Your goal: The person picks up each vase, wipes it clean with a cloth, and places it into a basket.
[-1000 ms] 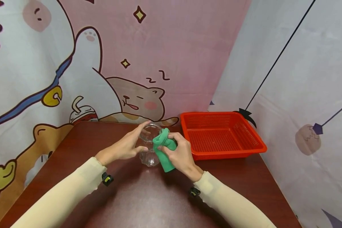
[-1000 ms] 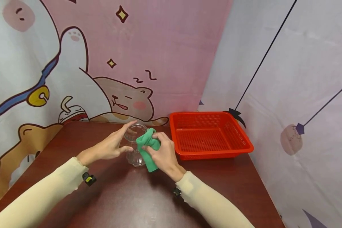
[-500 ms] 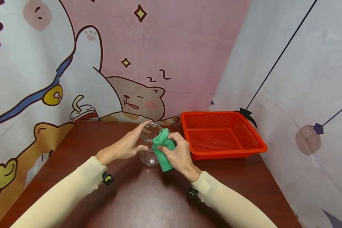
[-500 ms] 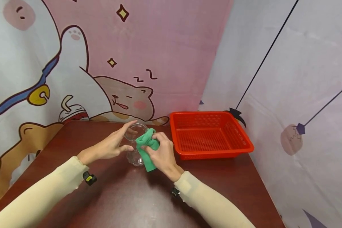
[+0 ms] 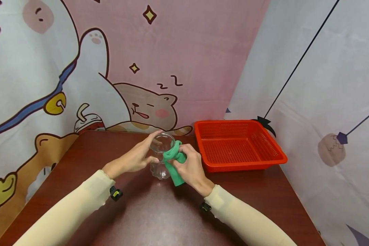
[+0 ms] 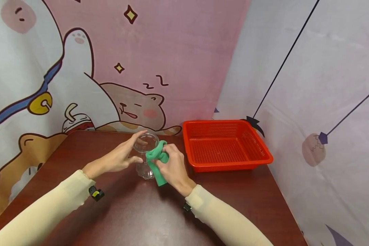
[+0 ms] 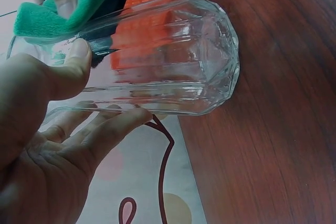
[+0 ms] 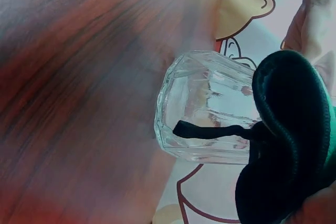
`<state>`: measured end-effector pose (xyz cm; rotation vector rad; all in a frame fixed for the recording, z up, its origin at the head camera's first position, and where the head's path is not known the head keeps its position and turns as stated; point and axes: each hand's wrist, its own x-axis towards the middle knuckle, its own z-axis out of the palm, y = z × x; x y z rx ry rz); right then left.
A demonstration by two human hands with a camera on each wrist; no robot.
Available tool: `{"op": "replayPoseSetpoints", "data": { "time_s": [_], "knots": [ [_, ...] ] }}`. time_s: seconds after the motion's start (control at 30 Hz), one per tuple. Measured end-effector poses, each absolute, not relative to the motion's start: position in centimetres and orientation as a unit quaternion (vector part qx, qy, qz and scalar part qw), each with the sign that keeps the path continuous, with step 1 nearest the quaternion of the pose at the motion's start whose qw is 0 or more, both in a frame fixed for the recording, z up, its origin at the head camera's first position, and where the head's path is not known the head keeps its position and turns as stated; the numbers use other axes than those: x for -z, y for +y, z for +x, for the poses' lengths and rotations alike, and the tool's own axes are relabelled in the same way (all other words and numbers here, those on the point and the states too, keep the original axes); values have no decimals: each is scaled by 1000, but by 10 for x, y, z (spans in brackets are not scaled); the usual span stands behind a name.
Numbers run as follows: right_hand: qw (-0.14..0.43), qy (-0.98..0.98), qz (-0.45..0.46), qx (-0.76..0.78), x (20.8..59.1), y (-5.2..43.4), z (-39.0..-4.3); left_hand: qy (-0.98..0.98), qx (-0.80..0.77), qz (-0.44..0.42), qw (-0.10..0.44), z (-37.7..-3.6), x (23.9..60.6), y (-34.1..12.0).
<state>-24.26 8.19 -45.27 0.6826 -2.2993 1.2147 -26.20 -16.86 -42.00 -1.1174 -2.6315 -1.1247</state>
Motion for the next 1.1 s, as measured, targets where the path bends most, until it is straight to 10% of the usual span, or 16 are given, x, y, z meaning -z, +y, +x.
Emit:
{"op": "replayPoseSetpoints", "data": {
  "time_s": [1.1],
  "knots": [
    [97, -932, 223, -268, 468, 84, -234, -858, 371, -355, 27, -262, 420, -170]
  ]
}}
